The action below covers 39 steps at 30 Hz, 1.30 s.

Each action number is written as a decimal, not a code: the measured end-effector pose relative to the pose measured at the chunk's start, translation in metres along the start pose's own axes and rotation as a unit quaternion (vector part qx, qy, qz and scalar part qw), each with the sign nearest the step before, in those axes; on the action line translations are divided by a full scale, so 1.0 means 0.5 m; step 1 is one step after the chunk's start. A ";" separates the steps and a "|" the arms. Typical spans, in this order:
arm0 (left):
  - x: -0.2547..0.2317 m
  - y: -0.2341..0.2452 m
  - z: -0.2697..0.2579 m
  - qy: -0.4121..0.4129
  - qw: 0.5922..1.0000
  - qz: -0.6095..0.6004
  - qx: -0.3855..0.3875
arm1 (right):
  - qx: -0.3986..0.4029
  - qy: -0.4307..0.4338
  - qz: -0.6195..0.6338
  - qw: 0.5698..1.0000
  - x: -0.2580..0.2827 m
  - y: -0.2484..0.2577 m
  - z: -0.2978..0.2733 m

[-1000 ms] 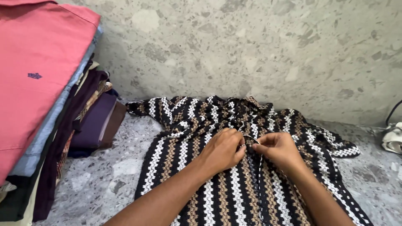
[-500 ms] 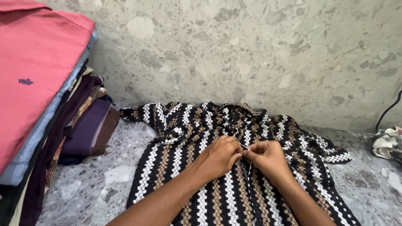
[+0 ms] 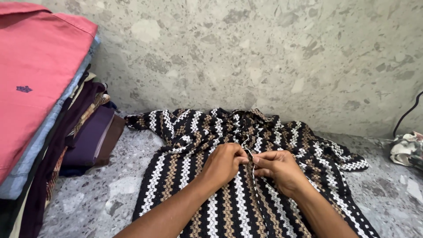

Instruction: The person is carefully folding a striped shirt on a marble-patterned counter next to a stack of other folded clothes.

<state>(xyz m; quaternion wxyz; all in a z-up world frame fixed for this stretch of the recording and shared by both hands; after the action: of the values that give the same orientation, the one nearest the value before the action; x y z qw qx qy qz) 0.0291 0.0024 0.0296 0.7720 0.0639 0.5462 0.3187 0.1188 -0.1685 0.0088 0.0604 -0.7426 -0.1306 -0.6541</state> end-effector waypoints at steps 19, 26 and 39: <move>0.071 -0.027 0.032 0.204 0.949 -0.236 0.037 | -0.037 0.199 -0.109 0.973 0.038 -0.035 -0.035; 0.069 -0.035 0.015 0.246 0.938 -0.242 0.003 | -0.049 0.281 -0.166 0.944 0.040 -0.046 -0.052; 0.066 -0.050 0.016 0.166 0.973 -0.161 0.025 | -0.100 0.239 -0.158 0.953 0.019 -0.041 -0.048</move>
<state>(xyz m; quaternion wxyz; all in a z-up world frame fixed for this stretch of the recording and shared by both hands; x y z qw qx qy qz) 0.0535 0.0033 -0.0048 0.7101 -0.0588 0.6775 0.1826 0.0915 -0.1541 0.0197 -0.0888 -0.5366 -0.1618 -0.8234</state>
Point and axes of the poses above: each hand's wrist, its own z-axis towards the middle knuckle, its own y-axis out of the back of the hand, x = y × z, the point moved 4 cm from there along z, towards the middle knuckle, and after that the axes turned 11 degrees about -x, right-handed, at the moved point
